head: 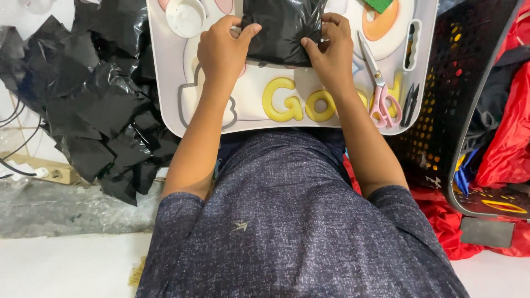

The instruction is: Trimming excess elastic material from the edges of red fabric covers using a pair of scissors.

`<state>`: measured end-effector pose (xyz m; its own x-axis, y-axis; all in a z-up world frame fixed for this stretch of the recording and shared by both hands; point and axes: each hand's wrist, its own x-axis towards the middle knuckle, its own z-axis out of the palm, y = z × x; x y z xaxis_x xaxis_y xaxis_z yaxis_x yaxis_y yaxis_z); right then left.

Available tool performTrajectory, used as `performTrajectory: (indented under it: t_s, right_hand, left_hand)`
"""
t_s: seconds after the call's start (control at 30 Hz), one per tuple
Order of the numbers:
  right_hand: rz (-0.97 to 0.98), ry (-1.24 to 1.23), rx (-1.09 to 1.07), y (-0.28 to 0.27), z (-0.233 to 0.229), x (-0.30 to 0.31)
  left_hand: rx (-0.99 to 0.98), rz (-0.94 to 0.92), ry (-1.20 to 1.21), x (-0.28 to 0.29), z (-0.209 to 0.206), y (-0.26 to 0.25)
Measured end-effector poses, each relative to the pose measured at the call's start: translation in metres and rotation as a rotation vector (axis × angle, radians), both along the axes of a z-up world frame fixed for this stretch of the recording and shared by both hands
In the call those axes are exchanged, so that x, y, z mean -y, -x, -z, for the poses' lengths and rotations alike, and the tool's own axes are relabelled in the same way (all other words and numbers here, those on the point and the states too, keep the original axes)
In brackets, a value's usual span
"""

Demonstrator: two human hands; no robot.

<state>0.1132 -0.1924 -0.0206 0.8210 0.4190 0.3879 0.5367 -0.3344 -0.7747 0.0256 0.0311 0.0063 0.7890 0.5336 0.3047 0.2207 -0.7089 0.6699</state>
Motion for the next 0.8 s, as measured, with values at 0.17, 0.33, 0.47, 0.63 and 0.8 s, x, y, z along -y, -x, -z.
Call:
performTrajectory:
  t_s: [0.17, 0.33, 0.47, 0.63, 0.8]
  right_hand:
    - [0.055, -0.042, -0.051, 0.014, -0.008, -0.005]
    - [0.149, 0.186, 0.291, 0.017, -0.022, -0.026]
    - [-0.009, 0.595, 0.408, 0.0, -0.018, -0.046]
    - [-0.065, 0.723, 0.403, -0.003, -0.024, -0.052]
    - [-0.068, 0.602, 0.354, -0.009, -0.004, -0.051]
  left_hand:
    - [-0.03, -0.021, -0.025, 0.002, 0.005, -0.004]
    - [-0.038, 0.003, -0.064, 0.004, 0.005, -0.004]
    - [-0.075, 0.031, -0.066, 0.005, -0.001, -0.001]
    - [0.03, -0.038, -0.242, 0.008, -0.013, -0.004]
    - [0.108, 0.374, -0.251, 0.03, 0.015, -0.045]
